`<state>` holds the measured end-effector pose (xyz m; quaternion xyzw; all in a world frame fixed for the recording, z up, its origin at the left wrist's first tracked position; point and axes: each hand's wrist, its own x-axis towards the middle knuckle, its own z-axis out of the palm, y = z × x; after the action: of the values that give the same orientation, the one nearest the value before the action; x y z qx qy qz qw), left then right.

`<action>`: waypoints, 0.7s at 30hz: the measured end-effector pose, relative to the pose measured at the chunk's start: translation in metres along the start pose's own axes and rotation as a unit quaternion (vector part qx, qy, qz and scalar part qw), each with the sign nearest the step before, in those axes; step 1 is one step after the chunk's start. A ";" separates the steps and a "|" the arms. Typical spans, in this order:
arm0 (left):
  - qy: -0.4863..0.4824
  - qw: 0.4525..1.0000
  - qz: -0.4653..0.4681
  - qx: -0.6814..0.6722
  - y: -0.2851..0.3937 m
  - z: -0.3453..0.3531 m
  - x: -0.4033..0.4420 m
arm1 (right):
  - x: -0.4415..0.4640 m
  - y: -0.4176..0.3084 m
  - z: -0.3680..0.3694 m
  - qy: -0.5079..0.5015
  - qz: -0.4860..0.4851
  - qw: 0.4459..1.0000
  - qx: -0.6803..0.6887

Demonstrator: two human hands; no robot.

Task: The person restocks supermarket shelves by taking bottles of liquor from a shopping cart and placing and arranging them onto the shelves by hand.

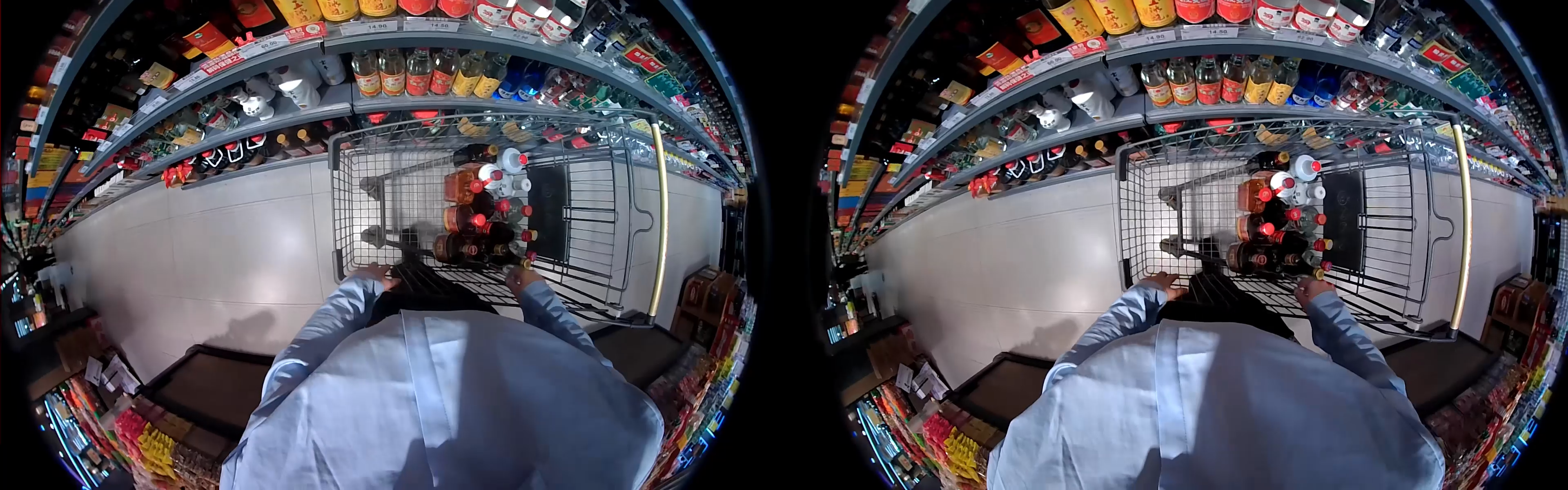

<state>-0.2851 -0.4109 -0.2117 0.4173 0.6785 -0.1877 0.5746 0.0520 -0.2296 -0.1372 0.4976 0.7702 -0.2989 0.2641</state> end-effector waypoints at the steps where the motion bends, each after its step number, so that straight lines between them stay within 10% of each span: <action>1: 0.030 0.999 0.016 0.033 0.001 -0.004 0.011 | 0.012 -0.011 -0.003 0.041 -0.017 0.998 0.035; 14: 0.171 0.926 0.324 -0.096 0.025 -0.035 0.061 | 0.134 -0.066 0.092 0.121 0.106 0.981 0.109; 18: 0.156 0.932 0.311 -0.104 -0.007 -0.043 0.054 | 0.147 -0.033 0.151 0.173 0.188 0.746 0.615; 21: 0.167 0.923 0.322 -0.129 -0.024 -0.050 0.050 | 0.143 -0.055 0.153 0.259 0.222 0.697 0.631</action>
<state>-0.3349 -0.3709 -0.2502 0.5606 0.6123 0.1687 0.5313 -0.0344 -0.2713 -0.3317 0.7620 0.3060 -0.5064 -0.2632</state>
